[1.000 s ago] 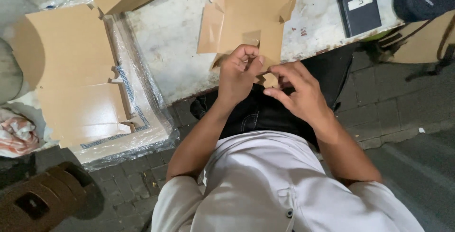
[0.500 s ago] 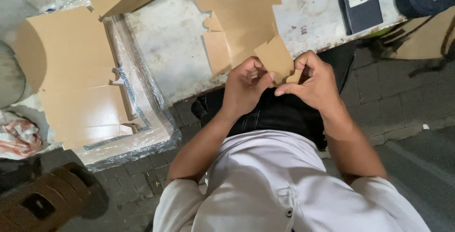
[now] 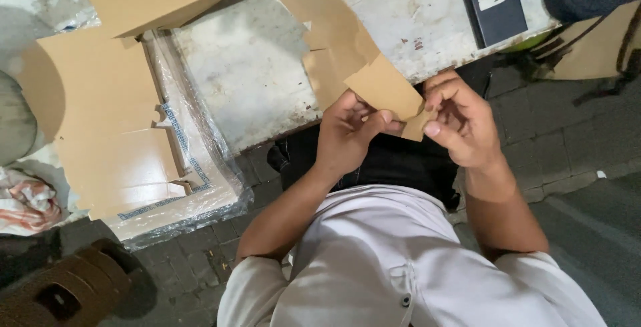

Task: Folding flat cardboard templates into boxes

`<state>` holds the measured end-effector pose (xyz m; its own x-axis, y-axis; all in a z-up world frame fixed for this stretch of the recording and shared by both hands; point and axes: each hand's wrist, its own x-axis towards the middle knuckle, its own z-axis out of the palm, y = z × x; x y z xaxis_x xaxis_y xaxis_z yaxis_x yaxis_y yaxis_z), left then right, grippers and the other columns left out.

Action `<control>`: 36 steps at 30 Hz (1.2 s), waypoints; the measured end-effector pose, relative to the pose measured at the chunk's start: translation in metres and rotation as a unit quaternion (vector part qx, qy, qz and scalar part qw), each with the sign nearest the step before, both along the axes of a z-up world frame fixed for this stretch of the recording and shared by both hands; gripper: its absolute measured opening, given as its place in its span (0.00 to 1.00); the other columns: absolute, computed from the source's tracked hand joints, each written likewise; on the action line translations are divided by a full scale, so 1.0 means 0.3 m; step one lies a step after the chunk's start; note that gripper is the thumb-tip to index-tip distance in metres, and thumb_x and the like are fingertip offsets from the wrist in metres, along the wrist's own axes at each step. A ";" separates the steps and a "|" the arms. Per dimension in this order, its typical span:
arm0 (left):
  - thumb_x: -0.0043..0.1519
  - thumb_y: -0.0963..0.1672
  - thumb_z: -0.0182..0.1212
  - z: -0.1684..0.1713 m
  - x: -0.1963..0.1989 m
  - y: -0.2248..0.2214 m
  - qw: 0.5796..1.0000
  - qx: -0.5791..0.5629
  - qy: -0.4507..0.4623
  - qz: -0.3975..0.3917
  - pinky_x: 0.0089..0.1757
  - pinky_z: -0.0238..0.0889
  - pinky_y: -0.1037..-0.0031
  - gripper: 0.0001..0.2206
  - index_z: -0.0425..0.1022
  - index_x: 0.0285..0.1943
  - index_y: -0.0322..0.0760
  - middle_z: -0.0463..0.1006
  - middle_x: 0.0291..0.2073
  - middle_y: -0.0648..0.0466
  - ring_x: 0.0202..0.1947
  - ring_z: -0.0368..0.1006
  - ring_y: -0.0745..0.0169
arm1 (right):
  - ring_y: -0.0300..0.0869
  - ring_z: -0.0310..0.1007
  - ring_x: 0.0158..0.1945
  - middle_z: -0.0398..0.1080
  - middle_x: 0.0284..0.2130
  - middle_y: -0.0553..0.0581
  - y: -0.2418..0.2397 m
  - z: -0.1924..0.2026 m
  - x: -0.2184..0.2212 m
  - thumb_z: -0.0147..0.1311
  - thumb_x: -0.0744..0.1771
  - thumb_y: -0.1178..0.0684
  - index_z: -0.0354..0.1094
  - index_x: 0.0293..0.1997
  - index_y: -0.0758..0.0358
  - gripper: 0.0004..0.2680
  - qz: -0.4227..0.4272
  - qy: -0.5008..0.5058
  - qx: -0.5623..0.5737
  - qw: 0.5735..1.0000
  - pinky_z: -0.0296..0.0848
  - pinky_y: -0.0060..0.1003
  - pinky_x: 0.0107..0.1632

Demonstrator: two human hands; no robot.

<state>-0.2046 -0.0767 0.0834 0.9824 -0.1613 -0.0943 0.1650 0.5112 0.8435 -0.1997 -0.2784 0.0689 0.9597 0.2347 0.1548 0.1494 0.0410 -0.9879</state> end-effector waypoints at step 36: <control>0.59 0.36 0.61 -0.029 0.057 -0.018 0.992 0.085 0.000 -0.094 0.22 0.73 0.81 0.06 0.74 0.42 0.22 0.81 0.34 0.39 0.29 0.80 0.60 | 0.40 0.53 0.40 0.54 0.39 0.60 0.135 -0.033 0.044 0.40 0.71 0.43 0.43 0.42 0.60 0.13 -0.116 -0.168 -0.042 0.978 0.53 0.34 0.41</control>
